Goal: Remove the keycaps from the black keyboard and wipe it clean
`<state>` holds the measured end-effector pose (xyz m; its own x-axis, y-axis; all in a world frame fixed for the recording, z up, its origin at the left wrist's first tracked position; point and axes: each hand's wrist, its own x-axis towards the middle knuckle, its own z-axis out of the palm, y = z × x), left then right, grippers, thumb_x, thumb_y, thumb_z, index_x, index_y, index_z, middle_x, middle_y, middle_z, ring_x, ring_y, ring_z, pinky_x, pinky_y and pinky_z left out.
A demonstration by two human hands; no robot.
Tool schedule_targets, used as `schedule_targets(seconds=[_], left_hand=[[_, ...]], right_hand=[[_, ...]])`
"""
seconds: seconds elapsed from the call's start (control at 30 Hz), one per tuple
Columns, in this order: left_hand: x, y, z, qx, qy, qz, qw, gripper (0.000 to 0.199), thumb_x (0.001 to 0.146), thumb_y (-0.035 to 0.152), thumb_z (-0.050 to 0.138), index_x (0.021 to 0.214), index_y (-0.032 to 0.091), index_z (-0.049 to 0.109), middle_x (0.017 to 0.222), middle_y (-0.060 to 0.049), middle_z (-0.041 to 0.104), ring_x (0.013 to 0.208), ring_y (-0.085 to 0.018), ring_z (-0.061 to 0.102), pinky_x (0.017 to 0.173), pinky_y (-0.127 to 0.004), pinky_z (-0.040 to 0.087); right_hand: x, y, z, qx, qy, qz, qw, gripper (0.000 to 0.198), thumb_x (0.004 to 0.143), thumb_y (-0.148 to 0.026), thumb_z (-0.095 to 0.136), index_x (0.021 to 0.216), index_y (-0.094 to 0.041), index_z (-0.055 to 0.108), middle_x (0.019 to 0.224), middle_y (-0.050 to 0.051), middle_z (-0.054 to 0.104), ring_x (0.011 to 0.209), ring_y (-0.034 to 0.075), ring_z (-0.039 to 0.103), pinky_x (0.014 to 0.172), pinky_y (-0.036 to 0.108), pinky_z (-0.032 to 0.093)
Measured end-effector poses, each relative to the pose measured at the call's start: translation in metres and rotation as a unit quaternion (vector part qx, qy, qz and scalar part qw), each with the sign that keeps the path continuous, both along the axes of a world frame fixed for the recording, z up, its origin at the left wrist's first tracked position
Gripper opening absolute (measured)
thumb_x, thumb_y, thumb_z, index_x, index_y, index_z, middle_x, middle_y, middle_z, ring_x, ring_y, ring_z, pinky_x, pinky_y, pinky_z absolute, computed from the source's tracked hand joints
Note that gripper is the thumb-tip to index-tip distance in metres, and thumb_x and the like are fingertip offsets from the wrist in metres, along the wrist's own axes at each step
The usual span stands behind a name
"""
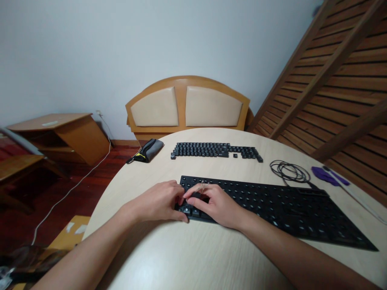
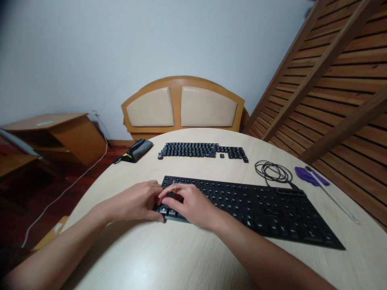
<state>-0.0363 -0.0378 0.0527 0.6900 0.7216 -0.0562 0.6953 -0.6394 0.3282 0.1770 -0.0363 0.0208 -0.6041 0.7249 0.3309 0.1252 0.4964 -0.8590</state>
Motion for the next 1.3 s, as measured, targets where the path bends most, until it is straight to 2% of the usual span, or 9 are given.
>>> schedule_targets(seconds=[0.13,0.27,0.5,0.63,0.7,0.8,0.9,1.07,1.3], left_hand=[[0.000,0.000,-0.001,0.001,0.001,0.001,1.000,0.037,0.076,0.050,0.079,0.091,0.018,0.066,0.082,-0.004,0.065,0.078,-0.022,0.060,0.066,-0.030,0.041],[-0.001,0.001,-0.004,-0.003,-0.006,-0.006,1.000,0.039,0.078,0.053,0.076,0.087,0.017,0.065,0.081,-0.004,0.064,0.076,-0.022,0.059,0.065,-0.030,0.040],[-0.002,0.002,-0.006,-0.021,-0.026,-0.004,0.999,0.038,0.078,0.054,0.077,0.084,0.018,0.063,0.080,-0.003,0.063,0.078,-0.022,0.058,0.068,-0.031,0.040],[-0.001,0.002,-0.007,-0.035,-0.057,-0.014,0.998,0.032,0.076,0.041,0.081,0.093,0.019,0.065,0.087,-0.003,0.065,0.085,-0.022,0.057,0.074,-0.032,0.040],[0.000,0.003,-0.008,-0.050,-0.073,-0.009,0.996,0.034,0.076,0.039,0.082,0.098,0.019,0.066,0.092,-0.003,0.065,0.088,-0.023,0.057,0.077,-0.033,0.041],[0.000,0.003,-0.009,-0.074,-0.087,-0.004,0.993,0.033,0.076,0.040,0.082,0.095,0.018,0.066,0.092,-0.003,0.064,0.088,-0.022,0.057,0.076,-0.032,0.041],[0.000,0.005,-0.009,-0.094,-0.101,-0.015,0.990,0.030,0.078,0.042,0.080,0.087,0.017,0.066,0.086,-0.002,0.062,0.084,-0.021,0.056,0.072,-0.030,0.040],[-0.001,0.006,-0.011,-0.110,-0.123,-0.014,0.986,0.027,0.079,0.039,0.079,0.082,0.017,0.063,0.083,-0.001,0.060,0.078,-0.018,0.054,0.068,-0.028,0.040],[0.000,0.005,-0.013,-0.139,-0.135,0.006,0.981,0.024,0.077,0.035,0.079,0.085,0.017,0.065,0.082,0.000,0.061,0.078,-0.017,0.054,0.069,-0.027,0.041]], right_hand=[[-0.001,0.000,-0.002,0.016,-0.015,0.006,1.000,0.015,0.094,-0.027,0.062,0.102,-0.023,0.074,0.104,0.001,0.075,0.097,0.016,0.069,0.092,0.028,0.050],[-0.003,-0.001,0.000,0.020,-0.035,0.004,0.999,0.016,0.096,-0.028,0.060,0.102,-0.023,0.074,0.103,0.001,0.075,0.098,0.016,0.069,0.093,0.029,0.050],[-0.004,-0.004,-0.001,0.067,-0.068,0.024,0.995,0.015,0.096,-0.026,0.058,0.102,-0.023,0.071,0.104,0.002,0.075,0.098,0.018,0.068,0.094,0.031,0.050],[-0.005,-0.004,-0.001,0.028,-0.048,0.025,0.998,0.015,0.096,-0.024,0.056,0.100,-0.022,0.071,0.106,0.002,0.073,0.101,0.017,0.067,0.094,0.030,0.049],[-0.005,-0.004,0.000,0.000,-0.039,0.026,0.999,0.015,0.095,-0.023,0.057,0.101,-0.023,0.071,0.106,0.002,0.072,0.097,0.017,0.068,0.089,0.029,0.051],[-0.004,-0.003,0.001,-0.026,-0.038,0.012,0.999,0.014,0.093,-0.024,0.061,0.101,-0.022,0.072,0.101,0.003,0.073,0.090,0.017,0.069,0.082,0.027,0.052],[-0.004,-0.003,0.000,-0.023,-0.044,0.004,0.999,0.016,0.094,-0.025,0.060,0.099,-0.021,0.074,0.097,0.003,0.074,0.088,0.017,0.069,0.083,0.028,0.051],[-0.003,-0.003,-0.003,0.004,-0.041,0.007,0.999,0.020,0.097,-0.025,0.056,0.100,-0.023,0.075,0.103,0.002,0.075,0.094,0.017,0.068,0.088,0.028,0.049],[-0.003,-0.001,-0.004,-0.003,-0.067,-0.009,0.998,0.024,0.098,-0.028,0.053,0.090,-0.020,0.074,0.093,0.003,0.075,0.085,0.017,0.068,0.080,0.027,0.049]])
